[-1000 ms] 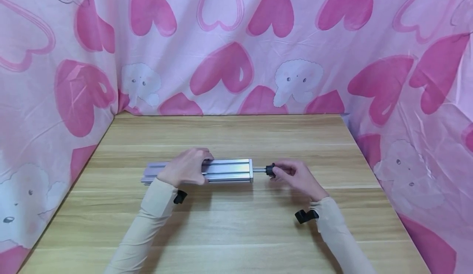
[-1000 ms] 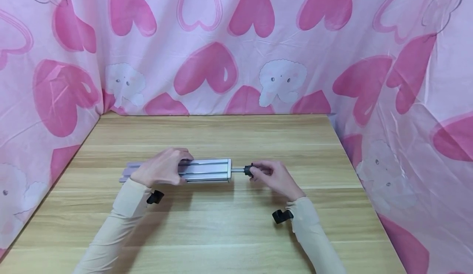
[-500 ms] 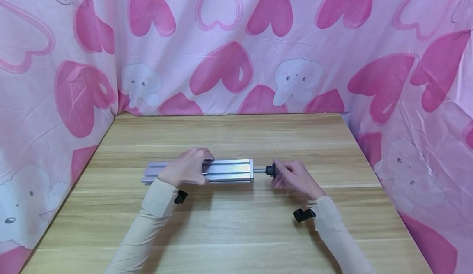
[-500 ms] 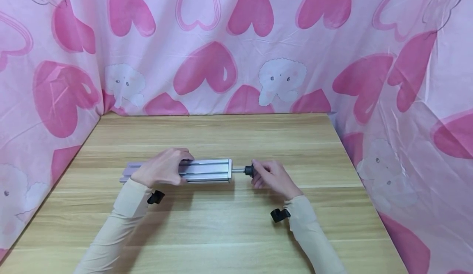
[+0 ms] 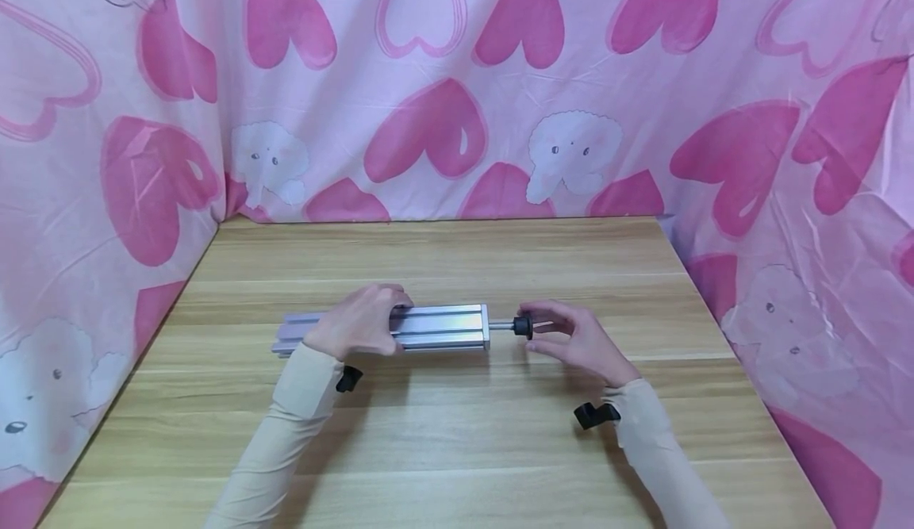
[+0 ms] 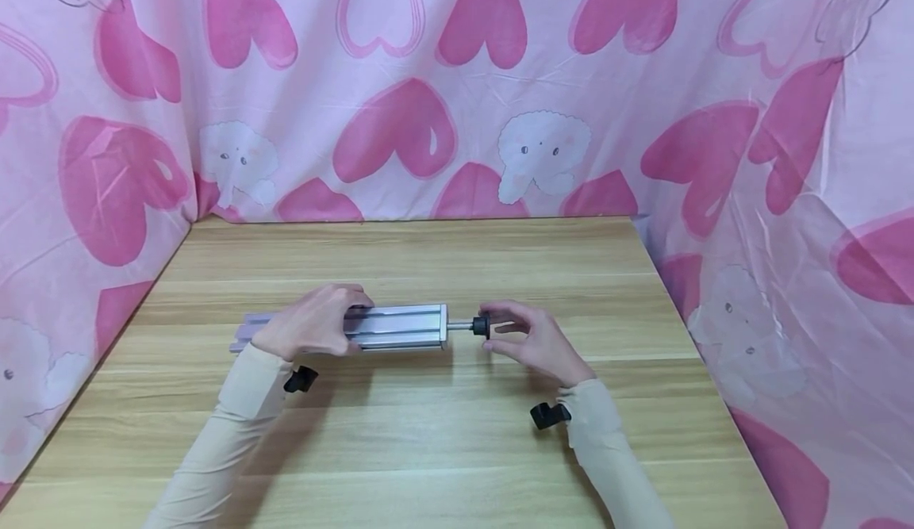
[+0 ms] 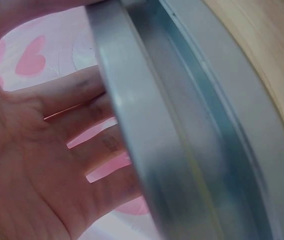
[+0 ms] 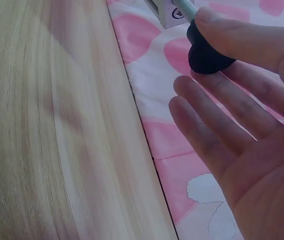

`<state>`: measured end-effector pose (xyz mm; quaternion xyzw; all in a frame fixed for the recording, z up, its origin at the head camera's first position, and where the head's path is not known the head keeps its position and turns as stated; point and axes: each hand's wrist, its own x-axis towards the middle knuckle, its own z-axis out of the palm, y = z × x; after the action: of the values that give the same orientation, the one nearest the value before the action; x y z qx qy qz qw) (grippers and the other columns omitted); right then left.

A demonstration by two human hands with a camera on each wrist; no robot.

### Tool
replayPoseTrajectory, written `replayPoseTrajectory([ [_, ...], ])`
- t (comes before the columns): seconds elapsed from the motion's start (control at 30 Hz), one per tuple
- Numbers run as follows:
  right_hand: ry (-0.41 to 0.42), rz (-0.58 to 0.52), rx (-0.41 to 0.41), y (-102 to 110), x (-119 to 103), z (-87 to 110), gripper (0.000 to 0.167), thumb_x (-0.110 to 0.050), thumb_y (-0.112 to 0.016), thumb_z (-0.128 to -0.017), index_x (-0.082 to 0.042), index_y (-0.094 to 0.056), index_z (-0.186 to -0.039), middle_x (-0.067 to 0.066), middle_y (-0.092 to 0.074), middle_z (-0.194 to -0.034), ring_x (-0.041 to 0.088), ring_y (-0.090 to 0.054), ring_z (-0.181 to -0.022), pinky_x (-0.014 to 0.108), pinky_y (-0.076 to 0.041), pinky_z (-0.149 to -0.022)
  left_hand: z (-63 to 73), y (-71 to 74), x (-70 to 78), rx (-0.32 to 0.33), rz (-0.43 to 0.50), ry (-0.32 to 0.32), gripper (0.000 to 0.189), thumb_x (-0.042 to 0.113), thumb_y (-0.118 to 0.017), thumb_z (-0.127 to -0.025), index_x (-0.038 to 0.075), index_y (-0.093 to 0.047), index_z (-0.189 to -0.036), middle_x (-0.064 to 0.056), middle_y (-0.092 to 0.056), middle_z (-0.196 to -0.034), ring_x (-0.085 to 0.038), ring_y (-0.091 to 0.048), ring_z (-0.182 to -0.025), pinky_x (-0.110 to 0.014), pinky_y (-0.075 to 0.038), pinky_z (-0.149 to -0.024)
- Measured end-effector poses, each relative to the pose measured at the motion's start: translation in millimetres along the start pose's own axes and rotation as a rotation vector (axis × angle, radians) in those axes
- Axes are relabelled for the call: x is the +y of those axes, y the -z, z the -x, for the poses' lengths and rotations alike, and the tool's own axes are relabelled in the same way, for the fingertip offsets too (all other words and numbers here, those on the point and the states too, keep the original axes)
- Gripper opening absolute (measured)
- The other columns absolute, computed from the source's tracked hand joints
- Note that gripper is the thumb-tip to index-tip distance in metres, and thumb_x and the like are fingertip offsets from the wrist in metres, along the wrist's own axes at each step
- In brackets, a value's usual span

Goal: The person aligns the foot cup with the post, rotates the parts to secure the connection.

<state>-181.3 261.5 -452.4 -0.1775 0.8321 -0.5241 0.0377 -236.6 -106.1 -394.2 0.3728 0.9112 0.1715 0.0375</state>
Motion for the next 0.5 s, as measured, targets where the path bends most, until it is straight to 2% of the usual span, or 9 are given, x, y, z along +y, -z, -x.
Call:
replayPoseTrajectory([
  [0.17, -0.011, 0.016, -0.007, -0.8, 0.6, -0.9, 0.05, -0.018, -0.079, -0.087, -0.024, -0.064, -0.133, -0.002, -0.071, -0.124, 0.016, -0.07, -0.108, 0.034, -0.053, -0.099, 1.3, -0.3, -0.1, 0.004, 0.004, -0.002, 0.048, 0.019, -0.078, -0.059, 0.002, -0.074, -0.104, -0.007, -0.071, -0.098, -0.015, -0.059, -0.08, -0.033, -0.055, -0.077],
  [0.33, -0.069, 0.041, -0.004, -0.6, 0.1, -0.5, 0.042, -0.031, -0.073, -0.092, -0.016, -0.067, -0.131, 0.001, -0.074, -0.117, 0.017, -0.071, -0.103, 0.028, -0.055, -0.09, 2.0, -0.6, -0.4, 0.005, 0.009, -0.007, 0.047, 0.019, -0.078, -0.059, 0.002, -0.074, -0.103, -0.006, -0.07, -0.095, -0.014, -0.058, -0.079, -0.032, -0.054, -0.075],
  [0.5, -0.127, 0.027, -0.022, -0.4, 0.2, -2.3, 0.035, -0.04, -0.061, -0.099, -0.014, -0.072, -0.12, 0.002, -0.078, -0.099, 0.02, -0.074, -0.093, 0.03, -0.054, -0.089, 0.7, -0.1, 0.4, 0.01, 0.008, -0.013, 0.046, 0.018, -0.079, -0.059, 0.002, -0.074, -0.102, -0.006, -0.071, -0.096, -0.014, -0.059, -0.079, -0.033, -0.054, -0.076],
])
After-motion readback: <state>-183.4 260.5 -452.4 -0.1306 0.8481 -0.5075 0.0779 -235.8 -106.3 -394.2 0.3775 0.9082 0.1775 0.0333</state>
